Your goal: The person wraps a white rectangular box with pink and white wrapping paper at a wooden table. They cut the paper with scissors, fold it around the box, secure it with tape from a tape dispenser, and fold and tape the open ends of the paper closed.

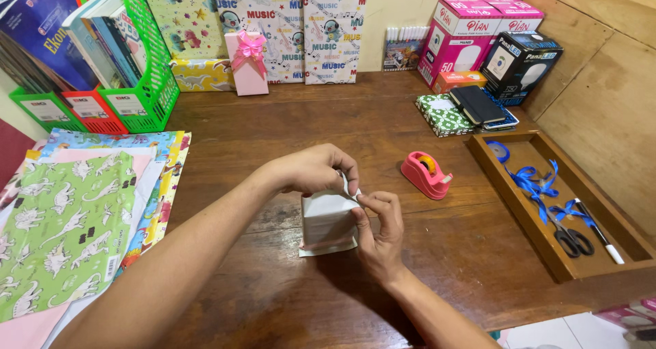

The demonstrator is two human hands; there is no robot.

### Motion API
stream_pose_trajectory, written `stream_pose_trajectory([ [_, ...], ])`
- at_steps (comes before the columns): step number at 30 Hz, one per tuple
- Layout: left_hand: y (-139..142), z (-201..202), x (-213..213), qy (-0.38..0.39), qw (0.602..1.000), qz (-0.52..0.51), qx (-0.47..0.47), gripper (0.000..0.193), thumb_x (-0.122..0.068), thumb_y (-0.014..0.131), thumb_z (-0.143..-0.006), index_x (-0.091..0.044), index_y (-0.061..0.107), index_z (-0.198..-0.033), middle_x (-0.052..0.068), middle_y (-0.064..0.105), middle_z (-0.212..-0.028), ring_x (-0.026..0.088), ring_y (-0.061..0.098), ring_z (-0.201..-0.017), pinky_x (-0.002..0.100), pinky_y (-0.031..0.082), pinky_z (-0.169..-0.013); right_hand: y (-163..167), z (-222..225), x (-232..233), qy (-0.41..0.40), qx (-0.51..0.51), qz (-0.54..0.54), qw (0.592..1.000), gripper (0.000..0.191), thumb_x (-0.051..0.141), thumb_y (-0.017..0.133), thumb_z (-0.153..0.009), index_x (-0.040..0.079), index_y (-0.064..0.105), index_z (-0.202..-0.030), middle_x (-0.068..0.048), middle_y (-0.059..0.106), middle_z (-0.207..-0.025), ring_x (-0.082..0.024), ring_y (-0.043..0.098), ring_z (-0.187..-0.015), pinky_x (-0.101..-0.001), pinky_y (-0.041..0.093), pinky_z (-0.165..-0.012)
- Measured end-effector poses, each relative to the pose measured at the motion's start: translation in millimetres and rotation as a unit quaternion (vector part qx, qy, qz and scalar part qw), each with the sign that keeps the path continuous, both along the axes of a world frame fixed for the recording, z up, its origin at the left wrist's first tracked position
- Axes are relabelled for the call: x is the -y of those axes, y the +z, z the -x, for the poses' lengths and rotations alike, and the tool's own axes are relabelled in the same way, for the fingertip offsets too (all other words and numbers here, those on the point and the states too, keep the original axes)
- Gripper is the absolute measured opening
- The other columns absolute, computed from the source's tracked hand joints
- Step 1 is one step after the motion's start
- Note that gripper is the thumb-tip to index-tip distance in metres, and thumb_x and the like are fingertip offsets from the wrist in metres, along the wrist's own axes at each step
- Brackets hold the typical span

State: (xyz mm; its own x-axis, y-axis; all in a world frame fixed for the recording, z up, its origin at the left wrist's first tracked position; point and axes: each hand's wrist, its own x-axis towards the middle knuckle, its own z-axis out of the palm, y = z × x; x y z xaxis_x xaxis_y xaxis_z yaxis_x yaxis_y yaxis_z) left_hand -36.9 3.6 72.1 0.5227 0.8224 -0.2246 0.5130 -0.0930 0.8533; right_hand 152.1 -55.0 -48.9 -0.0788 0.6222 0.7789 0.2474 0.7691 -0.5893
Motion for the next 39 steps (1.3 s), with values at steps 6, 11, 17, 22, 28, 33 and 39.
stream_pose_trajectory([
  [6,0.9,1.9,-6.0,-0.026,1.000,0.011,-0.006,0.017,-0.005,0.063,-0.079,-0.008,0.078,-0.088,0.001,0.069,-0.072,0.010,0.058,-0.056,0.030,0.045,-0.043,-1.9,-2.1,-3.4,0.004,0.005,-0.015,1.000,0.023,0.005,0.070,-0.097,0.006,0.065,-0.120,-0.010,0.060,-0.105,-0.023,0.061,-0.097,-0.0323,0.051,-0.086],
  [11,3.5,7.1,-10.1,-0.033,0.999,0.001,-0.040,0.018,-0.020,0.067,-0.082,-0.009,0.080,-0.090,0.000,0.070,-0.074,0.010,0.060,-0.060,0.029,0.050,-0.047,-2.0,-3.8,-6.8,0.023,0.007,-0.012,1.000,0.026,-0.001,0.072,-0.094,0.006,0.068,-0.119,-0.009,0.060,-0.102,-0.021,0.061,-0.092,-0.0306,0.053,-0.082],
  [17,-2.2,-2.0,-6.5,0.029,0.987,-0.127,-0.094,0.044,-0.041,0.083,-0.073,-0.008,0.073,-0.100,0.003,0.074,-0.081,0.012,0.070,-0.066,0.031,0.057,-0.052,-2.8,-6.6,-7.1,0.035,0.015,-0.035,0.999,0.025,-0.002,0.070,-0.095,0.007,0.066,-0.119,-0.010,0.064,-0.104,-0.022,0.066,-0.095,-0.0315,0.055,-0.083],
  [22,-0.3,2.7,-10.9,-0.012,0.984,-0.061,-0.164,0.049,-0.046,0.081,-0.076,-0.007,0.079,-0.105,0.010,0.075,-0.077,0.018,0.066,-0.055,0.036,0.054,-0.051,-3.1,-7.2,-9.2,0.020,0.034,-0.051,0.998,0.025,-0.001,0.071,-0.096,0.006,0.065,-0.119,-0.012,0.064,-0.106,-0.024,0.067,-0.097,-0.0328,0.056,-0.083],
  [28,5.4,2.3,-12.2,-0.062,0.980,-0.059,-0.181,0.045,-0.040,0.081,-0.077,-0.004,0.079,-0.105,0.012,0.075,-0.074,0.018,0.067,-0.054,0.036,0.051,-0.050,-2.9,-11.2,-9.1,0.072,0.000,0.020,0.997,0.022,0.004,0.070,-0.096,0.002,0.060,-0.116,-0.010,0.060,-0.107,-0.021,0.061,-0.098,-0.0312,0.050,-0.090],
  [33,14.2,-6.2,-5.9,-0.051,0.965,-0.069,-0.249,0.049,-0.043,0.081,-0.077,-0.007,0.077,-0.109,0.011,0.075,-0.071,0.020,0.069,-0.056,0.037,0.053,-0.057,4.2,-15.1,-30.2,0.235,-0.192,0.326,0.895,0.019,0.014,0.060,-0.095,0.005,0.061,-0.112,-0.002,0.063,-0.099,-0.011,0.058,-0.094,-0.0292,0.046,-0.088],
  [39,19.7,-5.4,-2.3,-0.047,0.962,-0.075,-0.257,0.049,-0.046,0.080,-0.076,-0.007,0.077,-0.106,0.012,0.073,-0.066,0.020,0.070,-0.058,0.038,0.053,-0.058,8.2,-19.7,-63.6,0.272,-0.115,0.408,0.864,0.007,0.012,0.060,-0.093,0.005,0.061,-0.092,0.001,0.062,-0.084,-0.008,0.054,-0.083,-0.0264,0.044,-0.079],
])
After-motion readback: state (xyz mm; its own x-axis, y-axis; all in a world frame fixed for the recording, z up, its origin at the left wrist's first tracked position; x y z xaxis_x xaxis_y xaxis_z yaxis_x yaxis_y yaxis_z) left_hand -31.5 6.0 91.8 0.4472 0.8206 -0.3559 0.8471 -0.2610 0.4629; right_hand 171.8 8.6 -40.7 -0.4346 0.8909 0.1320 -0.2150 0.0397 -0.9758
